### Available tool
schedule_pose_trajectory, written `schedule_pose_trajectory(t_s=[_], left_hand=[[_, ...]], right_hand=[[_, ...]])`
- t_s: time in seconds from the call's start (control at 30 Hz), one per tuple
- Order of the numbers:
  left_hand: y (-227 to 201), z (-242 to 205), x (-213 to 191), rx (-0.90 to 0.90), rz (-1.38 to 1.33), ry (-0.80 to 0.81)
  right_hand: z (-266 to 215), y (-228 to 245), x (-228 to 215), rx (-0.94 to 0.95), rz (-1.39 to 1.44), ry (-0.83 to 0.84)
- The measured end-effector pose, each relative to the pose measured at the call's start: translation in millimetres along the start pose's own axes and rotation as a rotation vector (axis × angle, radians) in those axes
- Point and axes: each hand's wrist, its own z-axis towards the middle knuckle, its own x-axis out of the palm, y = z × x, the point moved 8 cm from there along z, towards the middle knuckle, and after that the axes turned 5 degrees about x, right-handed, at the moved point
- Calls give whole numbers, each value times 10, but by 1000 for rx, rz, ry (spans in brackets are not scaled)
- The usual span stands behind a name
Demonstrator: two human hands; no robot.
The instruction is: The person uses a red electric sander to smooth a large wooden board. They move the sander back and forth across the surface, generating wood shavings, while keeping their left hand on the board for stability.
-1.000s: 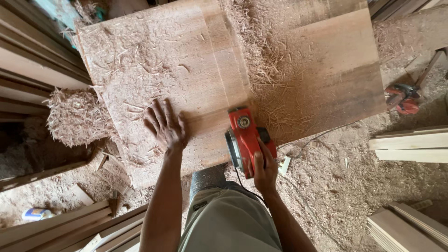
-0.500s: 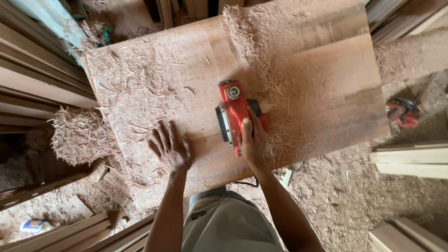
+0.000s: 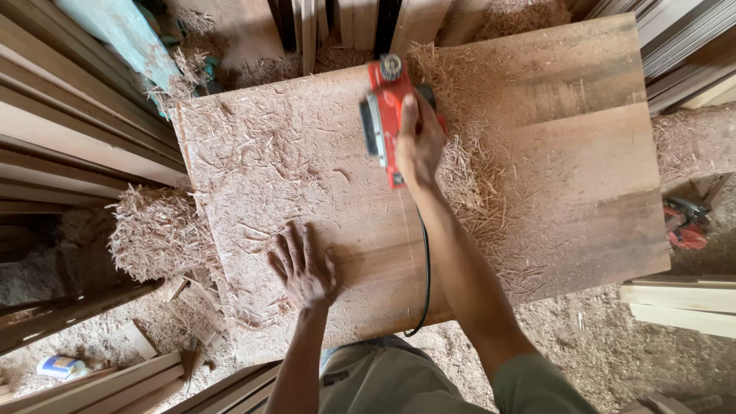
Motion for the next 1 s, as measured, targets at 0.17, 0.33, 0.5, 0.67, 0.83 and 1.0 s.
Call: schedule_pose_trajectory(t_s=[0.17, 0.33, 0.5, 0.67, 0.83, 1.0], left_hand=[[-2, -40, 34, -3, 26, 45], [2, -10, 31, -17, 5, 88], [48, -9, 95, -24, 20, 101], [64, -35, 130, -18, 56, 139], [53, -39, 106, -18, 72, 122], [47, -40, 122, -22, 92, 112]], right_hand=[[601, 149, 368, -172, 232, 226], [203, 68, 163, -89, 221, 423], [-1177, -229, -616, 4, 204, 401], [-2689, -698, -1493, 233, 100, 264], [-3827, -1028, -2074, 370, 106, 84], [-3678, -1055, -2014, 282, 100, 66]])
